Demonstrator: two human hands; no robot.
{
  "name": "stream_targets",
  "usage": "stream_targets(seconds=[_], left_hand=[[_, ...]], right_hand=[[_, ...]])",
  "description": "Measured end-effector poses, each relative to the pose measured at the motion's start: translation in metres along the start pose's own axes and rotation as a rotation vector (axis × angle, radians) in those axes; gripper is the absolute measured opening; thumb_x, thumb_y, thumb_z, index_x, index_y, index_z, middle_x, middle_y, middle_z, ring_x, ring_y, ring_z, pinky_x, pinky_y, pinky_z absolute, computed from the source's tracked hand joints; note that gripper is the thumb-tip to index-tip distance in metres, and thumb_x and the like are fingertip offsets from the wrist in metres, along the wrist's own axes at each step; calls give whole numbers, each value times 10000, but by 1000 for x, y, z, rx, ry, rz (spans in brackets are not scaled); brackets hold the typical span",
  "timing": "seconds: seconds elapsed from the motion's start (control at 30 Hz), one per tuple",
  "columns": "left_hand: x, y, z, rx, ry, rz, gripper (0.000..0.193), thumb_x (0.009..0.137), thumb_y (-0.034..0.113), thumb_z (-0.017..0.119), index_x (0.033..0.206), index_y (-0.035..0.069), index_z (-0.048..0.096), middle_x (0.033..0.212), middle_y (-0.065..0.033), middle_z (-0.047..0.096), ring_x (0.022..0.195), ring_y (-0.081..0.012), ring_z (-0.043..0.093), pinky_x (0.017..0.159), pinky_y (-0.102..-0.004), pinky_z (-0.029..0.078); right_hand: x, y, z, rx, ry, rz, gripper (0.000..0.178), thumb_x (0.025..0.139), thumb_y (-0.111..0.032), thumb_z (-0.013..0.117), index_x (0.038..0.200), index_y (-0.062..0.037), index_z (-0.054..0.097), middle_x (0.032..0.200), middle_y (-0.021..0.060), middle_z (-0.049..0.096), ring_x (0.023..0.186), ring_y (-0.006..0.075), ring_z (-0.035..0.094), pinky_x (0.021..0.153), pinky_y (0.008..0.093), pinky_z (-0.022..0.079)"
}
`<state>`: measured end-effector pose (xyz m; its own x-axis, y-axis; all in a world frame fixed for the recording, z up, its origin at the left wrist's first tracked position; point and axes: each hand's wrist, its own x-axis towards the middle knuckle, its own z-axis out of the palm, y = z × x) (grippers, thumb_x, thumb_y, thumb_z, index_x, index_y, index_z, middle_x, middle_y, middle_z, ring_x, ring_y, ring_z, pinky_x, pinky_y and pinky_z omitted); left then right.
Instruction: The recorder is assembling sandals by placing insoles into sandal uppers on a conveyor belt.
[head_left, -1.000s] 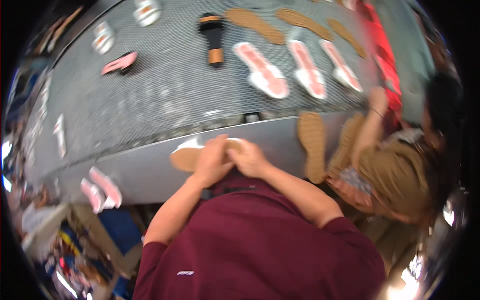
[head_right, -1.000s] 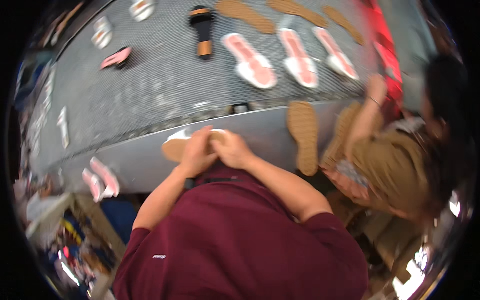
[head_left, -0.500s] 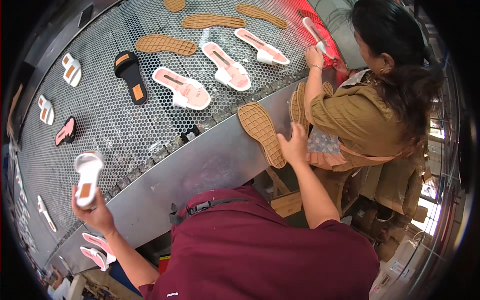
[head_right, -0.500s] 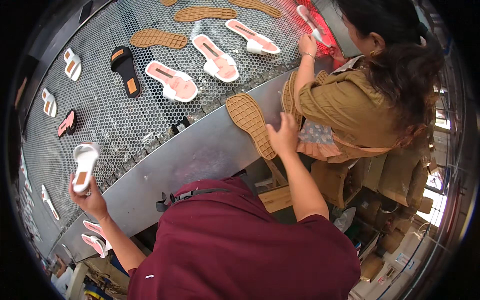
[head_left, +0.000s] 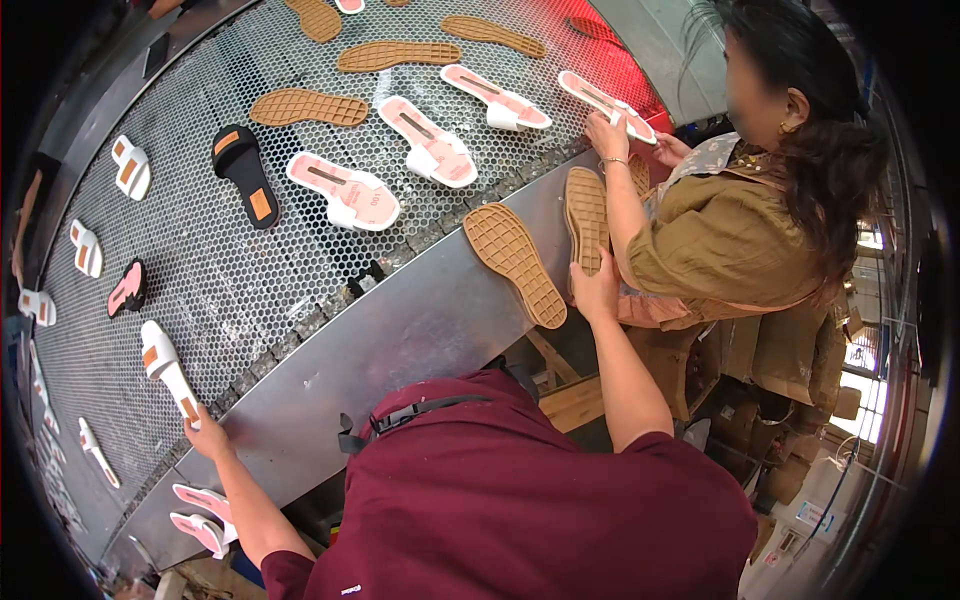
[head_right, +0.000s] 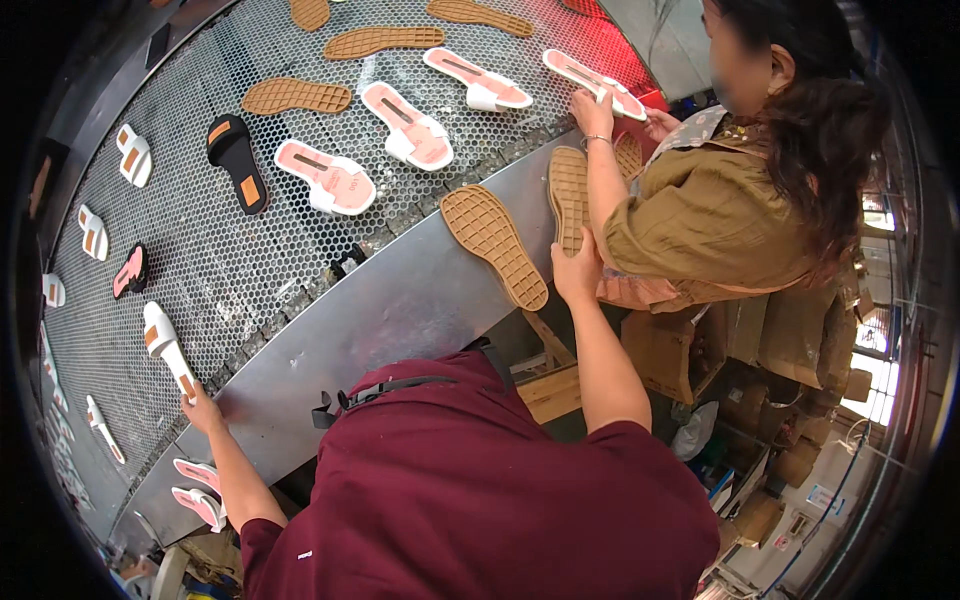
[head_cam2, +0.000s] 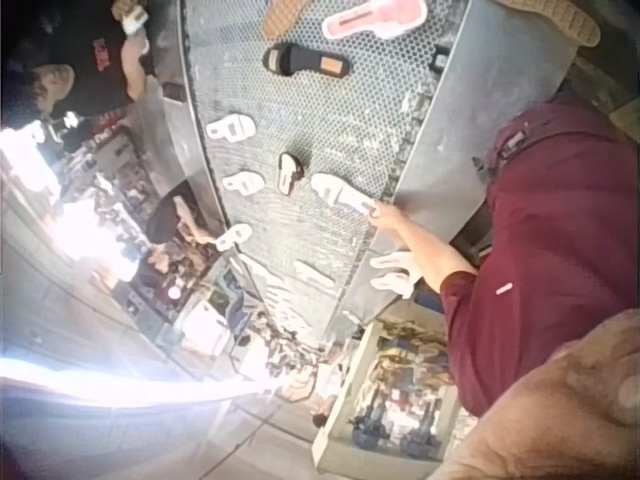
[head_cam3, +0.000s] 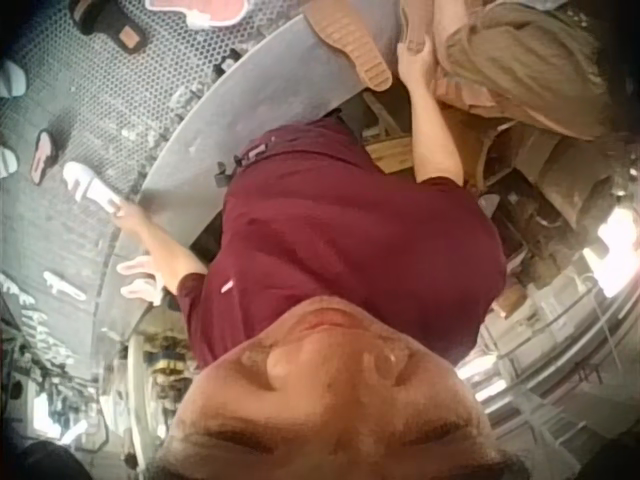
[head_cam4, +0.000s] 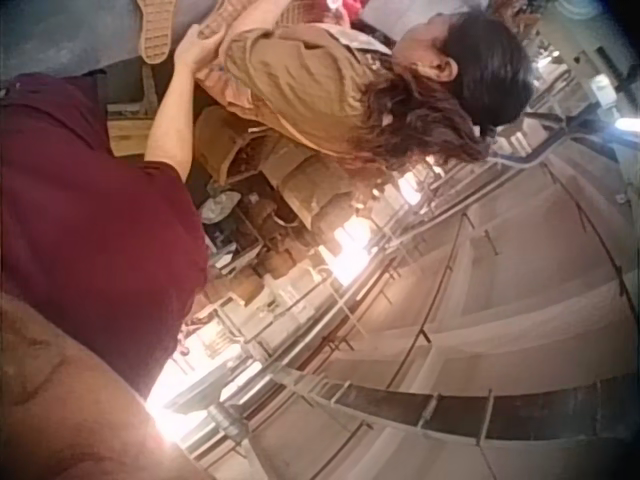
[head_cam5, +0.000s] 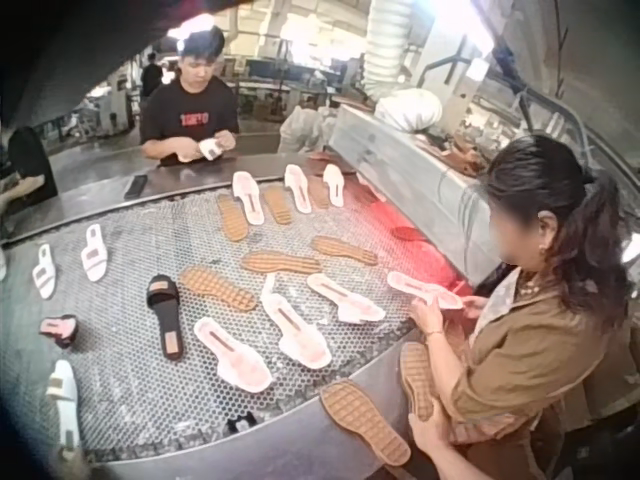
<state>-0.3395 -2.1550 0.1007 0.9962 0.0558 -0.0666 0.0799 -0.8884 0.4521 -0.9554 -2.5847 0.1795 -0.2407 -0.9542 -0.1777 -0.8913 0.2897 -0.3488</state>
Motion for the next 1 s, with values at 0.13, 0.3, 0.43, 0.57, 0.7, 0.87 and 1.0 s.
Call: stream_targets(seconds=[0.13, 0.3, 0.43, 0.57, 0.7, 0.87, 1.0], left_hand=[[-13, -18, 4, -190, 56, -19, 701, 846, 380, 733, 1340, -67, 515, 1306, -215, 584, 1166, -304, 577, 1005, -373, 425], [-58, 13, -17, -180, 132, -128, 619, 853, 387, 736, 1279, -34, 578, 1078, -161, 662, 930, -245, 616, 864, -368, 476], [-49, 20, -10, -500, 162, -15, 349, 922, 301, 685, 1056, -19, 655, 969, -90, 686, 867, -199, 618, 800, -350, 483], [-12, 85, -16, -1086, -135, -407, 532, 930, 400, 650, 1274, 20, 507, 1123, -103, 560, 1010, -219, 554, 849, -390, 455], [40, 115, 7, -1316, -367, -615, 920, 887, 579, 638, 1486, 8, 235, 1430, -219, 390, 1354, -375, 400, 1038, -526, 403], [92, 203, 79, -1357, -698, -644, 892, 861, 633, 637, 1402, -2, 324, 1334, -211, 457, 1189, -356, 518, 965, -490, 468], [149, 214, 139, -1645, -642, -646, 710, 943, 519, 592, 1309, -48, 370, 1368, -243, 442, 1194, -373, 525, 959, -488, 480]], right_hand=[[-43, 15, -12, 45, 63, -365, 687, 778, -207, 760, 1363, -12, 454, 1266, 196, 497, 1240, 374, 446, 1039, 446, 383], [-84, -32, -31, 91, -12, -630, 664, 743, -160, 779, 1324, -9, 493, 1194, 207, 499, 1134, 388, 493, 976, 440, 427], [-108, -57, -7, 90, -145, -920, 665, 700, -148, 788, 1296, -24, 521, 1186, 203, 500, 1077, 392, 517, 928, 464, 445], [-127, -71, 42, 46, -362, -1137, 677, 674, -171, 799, 1282, -40, 532, 1180, 196, 503, 1078, 398, 506, 922, 484, 433], [-141, -100, 76, -167, -493, -1216, 739, 667, -301, 836, 1291, -52, 529, 1275, 198, 474, 1199, 413, 445, 1032, 506, 356], [-154, -142, 90, -275, -502, -1031, 820, 654, -406, 859, 1326, -70, 532, 1252, 163, 491, 1186, 394, 455, 1042, 503, 358], [-145, -157, 100, -354, -646, -928, 820, 681, -413, 847, 1368, -106, 519, 1190, 128, 515, 1126, 343, 493, 998, 450, 419]])
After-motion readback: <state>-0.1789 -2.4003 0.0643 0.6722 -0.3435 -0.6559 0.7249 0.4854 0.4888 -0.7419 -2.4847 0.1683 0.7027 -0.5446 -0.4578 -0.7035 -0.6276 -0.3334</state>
